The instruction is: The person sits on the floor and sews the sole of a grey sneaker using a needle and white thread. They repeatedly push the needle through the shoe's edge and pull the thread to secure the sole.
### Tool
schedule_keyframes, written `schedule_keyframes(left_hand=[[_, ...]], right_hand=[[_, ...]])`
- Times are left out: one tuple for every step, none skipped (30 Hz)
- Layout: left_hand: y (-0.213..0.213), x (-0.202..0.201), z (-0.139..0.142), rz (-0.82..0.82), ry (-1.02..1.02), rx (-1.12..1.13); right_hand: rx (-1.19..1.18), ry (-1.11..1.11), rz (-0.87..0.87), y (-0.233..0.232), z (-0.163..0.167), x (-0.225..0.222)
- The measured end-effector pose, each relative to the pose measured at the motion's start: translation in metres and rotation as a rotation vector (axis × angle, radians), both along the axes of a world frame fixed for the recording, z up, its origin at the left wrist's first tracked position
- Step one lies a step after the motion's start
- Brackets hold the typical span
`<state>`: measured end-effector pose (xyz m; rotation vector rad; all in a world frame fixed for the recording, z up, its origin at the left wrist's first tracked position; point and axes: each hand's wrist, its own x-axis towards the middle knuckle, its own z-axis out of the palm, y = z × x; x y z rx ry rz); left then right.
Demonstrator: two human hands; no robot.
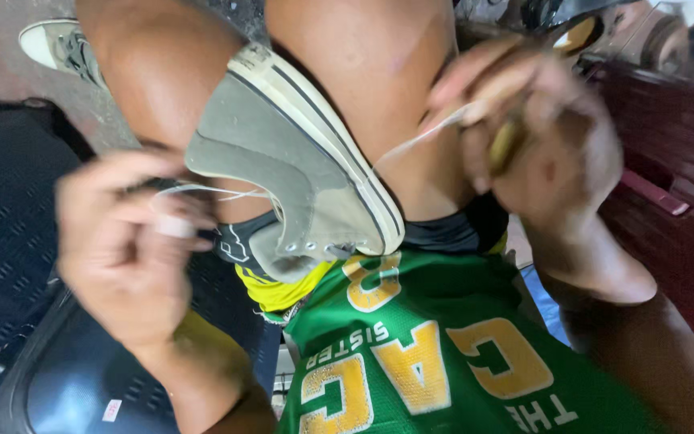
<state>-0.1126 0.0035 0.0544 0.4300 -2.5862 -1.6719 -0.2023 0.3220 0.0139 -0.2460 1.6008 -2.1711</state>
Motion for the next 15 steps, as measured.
schedule_keyframes(left_hand=[[0.005,0.005,0.000,0.152,-0.010,0.031],[0.010,0.009,0.001,0.306,-0.009,0.069],[0.015,0.011,0.003,0.314,0.059,0.031],[0.021,0.012,0.005,0.327,0.067,0.028],[0.026,0.011,0.007,0.341,0.075,0.026],[0.039,0.015,0.014,0.351,0.000,0.066],[0.050,0.019,0.020,0.357,-0.092,0.110],[0.058,0.018,0.022,0.251,-0.118,0.197],[0.064,0.016,0.021,0.144,-0.137,0.287],[0.068,0.013,0.017,0.079,-0.196,0.287],[0.071,0.010,0.010,0.015,-0.250,0.286],[0.074,0.008,0.003,-0.047,-0.304,0.284],[0.075,0.007,-0.003,-0.053,-0.304,0.306],[0.076,0.007,-0.009,-0.061,-0.311,0.330],[0.076,0.007,-0.013,-0.070,-0.317,0.353]], right_hand=[[0.045,-0.006,-0.091,0.009,-0.005,0.001],[0.090,-0.082,-0.221,0.018,-0.011,0.002],[0.096,-0.098,-0.267,0.025,-0.015,0.004],[0.102,-0.113,-0.312,0.031,-0.017,0.007],[0.072,-0.071,-0.269,0.035,-0.019,0.009],[0.146,-0.019,-0.210,0.038,-0.018,0.015],[0.219,0.036,-0.154,0.039,-0.016,0.020],[0.387,0.104,-0.083,0.041,-0.009,0.026],[0.495,0.179,-0.016,0.039,-0.005,0.030],[0.598,0.258,0.047,0.036,0.000,0.034],[0.643,0.340,0.107,0.030,0.003,0.036],[0.685,0.422,0.169,0.025,0.005,0.038],[0.660,0.435,0.180,0.018,0.007,0.040],[0.634,0.442,0.190,0.011,0.009,0.043],[0.609,0.449,0.199,0.006,0.011,0.044]])
